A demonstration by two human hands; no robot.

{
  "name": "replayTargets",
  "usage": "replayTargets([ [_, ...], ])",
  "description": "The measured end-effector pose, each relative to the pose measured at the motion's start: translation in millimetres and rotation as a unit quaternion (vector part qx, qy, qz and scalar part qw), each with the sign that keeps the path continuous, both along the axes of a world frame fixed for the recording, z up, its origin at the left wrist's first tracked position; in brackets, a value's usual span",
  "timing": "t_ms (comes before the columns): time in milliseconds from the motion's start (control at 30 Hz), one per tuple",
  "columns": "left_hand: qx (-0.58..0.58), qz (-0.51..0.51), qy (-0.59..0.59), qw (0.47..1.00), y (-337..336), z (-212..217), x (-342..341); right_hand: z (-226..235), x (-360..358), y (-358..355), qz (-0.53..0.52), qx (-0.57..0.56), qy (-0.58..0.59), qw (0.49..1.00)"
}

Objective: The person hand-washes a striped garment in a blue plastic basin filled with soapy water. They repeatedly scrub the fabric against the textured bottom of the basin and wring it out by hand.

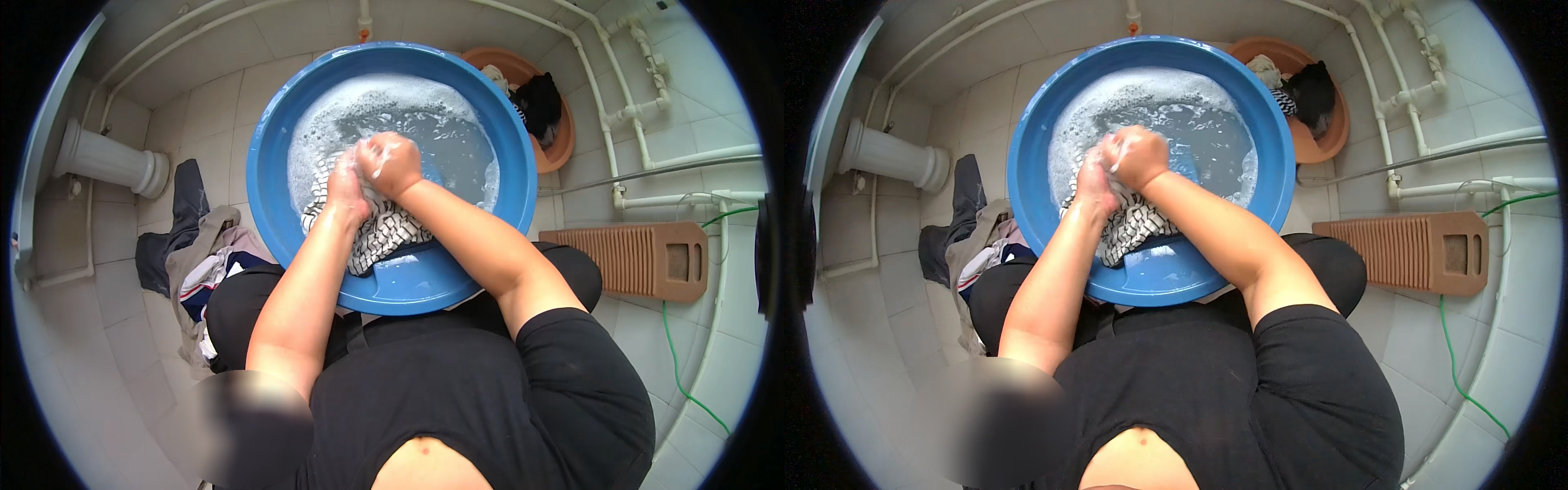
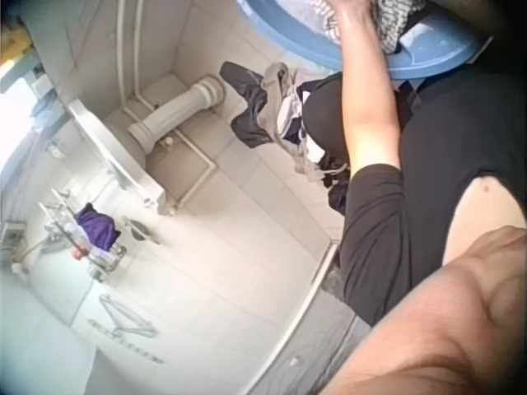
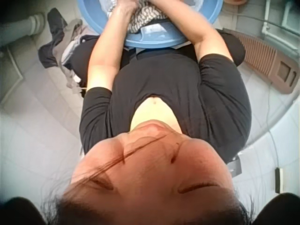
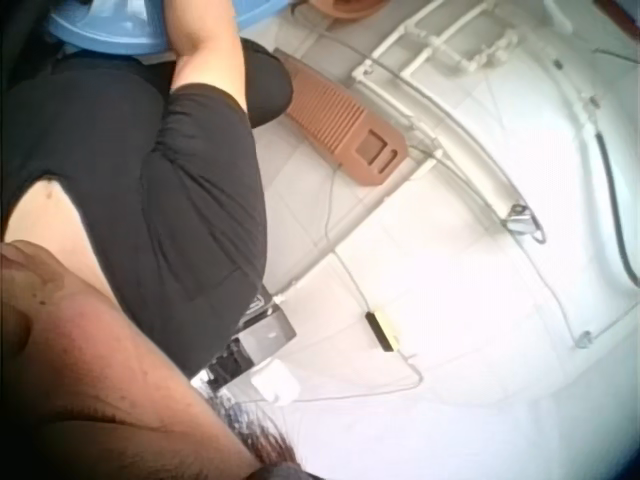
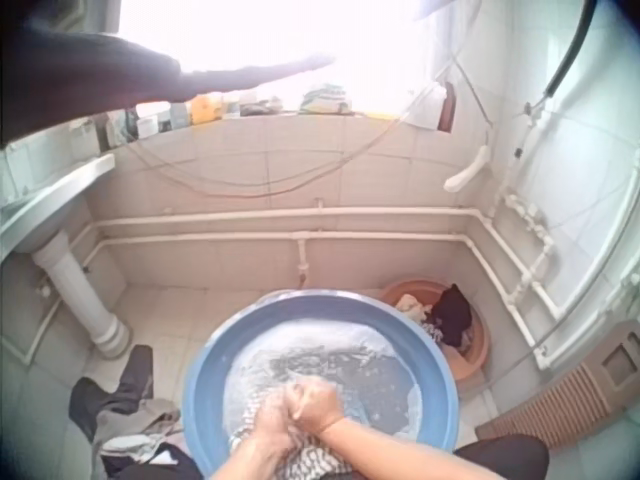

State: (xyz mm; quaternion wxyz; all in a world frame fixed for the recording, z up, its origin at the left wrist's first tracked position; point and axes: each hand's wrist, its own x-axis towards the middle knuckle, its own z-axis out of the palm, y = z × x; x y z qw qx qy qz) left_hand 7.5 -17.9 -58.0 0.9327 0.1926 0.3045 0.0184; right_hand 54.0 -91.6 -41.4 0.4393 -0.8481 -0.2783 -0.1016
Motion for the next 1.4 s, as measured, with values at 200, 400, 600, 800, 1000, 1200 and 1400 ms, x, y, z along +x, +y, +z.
replayTargets([
  [200, -0.010, -0.012, -0.020, 1.000, 14, -14, -26, 29, -50, 0, 0.183, -0.028, -0.053, 0.981],
  [400, 0.008, 0.003, -0.018, 1.000, 5, -11, -6, -4, 25, -4, -0.025, -0.103, 0.146, 0.984],
  [600, -0.077, 0.060, -0.020, 0.995, 12, -9, -4, -56, 73, -55, -0.004, -0.279, 0.117, 0.953],
  [800, -0.009, 0.107, 0.008, 0.994, 20, -61, 8, -49, 69, -76, 0.029, -0.331, 0.126, 0.935],
  [1000, -0.001, 0.083, -0.012, 0.996, 13, -17, -1, -22, 2, -21, 0.176, 0.054, 0.188, 0.965],
  [1200, 0.116, -0.003, -0.065, 0.991, 9, 3, -21, 32, -44, -8, 0.293, -0.015, -0.060, 0.954],
  [1400, 0.068, 0.010, 0.032, 0.997, -5, 6, -6, -8, 2, -6, -0.010, -0.038, 0.043, 0.998],
])
